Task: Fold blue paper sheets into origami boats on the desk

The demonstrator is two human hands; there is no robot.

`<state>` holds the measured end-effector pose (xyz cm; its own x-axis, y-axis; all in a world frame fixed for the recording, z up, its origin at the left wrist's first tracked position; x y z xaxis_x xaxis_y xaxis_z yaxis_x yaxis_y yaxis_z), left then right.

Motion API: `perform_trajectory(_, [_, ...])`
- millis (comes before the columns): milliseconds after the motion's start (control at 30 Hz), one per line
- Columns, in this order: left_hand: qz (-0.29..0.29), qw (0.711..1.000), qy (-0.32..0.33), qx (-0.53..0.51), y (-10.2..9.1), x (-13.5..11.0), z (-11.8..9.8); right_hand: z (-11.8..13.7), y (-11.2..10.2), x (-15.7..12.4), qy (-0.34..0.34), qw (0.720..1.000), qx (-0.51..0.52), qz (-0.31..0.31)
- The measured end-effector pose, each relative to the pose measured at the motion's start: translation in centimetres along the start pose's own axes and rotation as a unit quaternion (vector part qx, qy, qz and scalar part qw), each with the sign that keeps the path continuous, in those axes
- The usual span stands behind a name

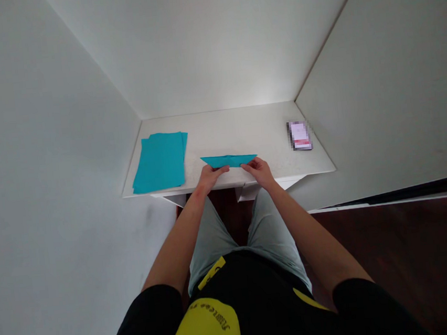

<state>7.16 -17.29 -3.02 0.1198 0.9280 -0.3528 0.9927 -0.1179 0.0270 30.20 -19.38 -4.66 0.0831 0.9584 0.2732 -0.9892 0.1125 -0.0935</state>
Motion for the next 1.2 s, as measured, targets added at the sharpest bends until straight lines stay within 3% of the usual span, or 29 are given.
perform_trajectory(133, [0.013,1.0,0.023,-0.014,0.3,-0.1,-0.3,0.2,0.4,-0.1,0.024,0.998,-0.029,0.059])
perform_trajectory(300, [0.024,0.999,0.001,-0.025,0.3,0.3,0.0,0.3,0.2,0.1,0.001,0.995,-0.073,0.073])
perform_trajectory(633, [-0.066,0.984,0.012,-0.166,-0.5,1.2,0.8,-0.5,-0.6,0.1,-0.007,0.99,-0.132,0.054])
perform_trajectory(700, [-0.104,0.977,-0.001,-0.187,-0.9,1.3,0.6,-0.4,-0.7,0.2,-0.012,0.989,-0.14,0.045])
perform_trajectory(800, [-0.218,0.961,0.013,-0.17,-2.2,0.7,0.0,0.0,-0.9,0.4,-0.06,0.985,-0.156,0.041])
perform_trajectory(900, [-0.302,0.946,0.119,-0.002,-2.5,-1.5,-0.9,0.2,-0.7,0.6,-0.113,0.973,-0.188,0.075])
perform_trajectory(967, [-0.278,0.929,0.194,0.147,-1.6,-3.6,-1.1,-0.2,-0.4,0.8,-0.119,0.962,-0.225,0.1])
perform_trajectory(1067, [-0.143,0.901,0.246,0.329,0.8,-6.1,-0.2,-1.0,0.0,0.9,-0.105,0.947,-0.285,0.1])
perform_trajectory(1133, [-0.068,0.872,0.251,0.414,2.0,-7.1,0.8,-1.2,0.0,0.9,-0.092,0.944,-0.312,0.061])
perform_trajectory(1200, [-0.037,0.852,0.246,0.46,2.5,-7.4,1.5,-0.8,0.0,0.6,-0.094,0.941,-0.326,0.009])
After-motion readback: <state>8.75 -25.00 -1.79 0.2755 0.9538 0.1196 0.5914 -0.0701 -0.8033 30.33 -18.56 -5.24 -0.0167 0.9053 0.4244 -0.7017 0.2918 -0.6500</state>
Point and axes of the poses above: each hand's wrist, its own x-axis towards the middle knuckle, its own y-axis out of the palm, z = x × y, the point moved 3 cm from there along x, towards the middle knuckle, and after that the axes turned 12 degrees about -y, right-handed, at the moved point
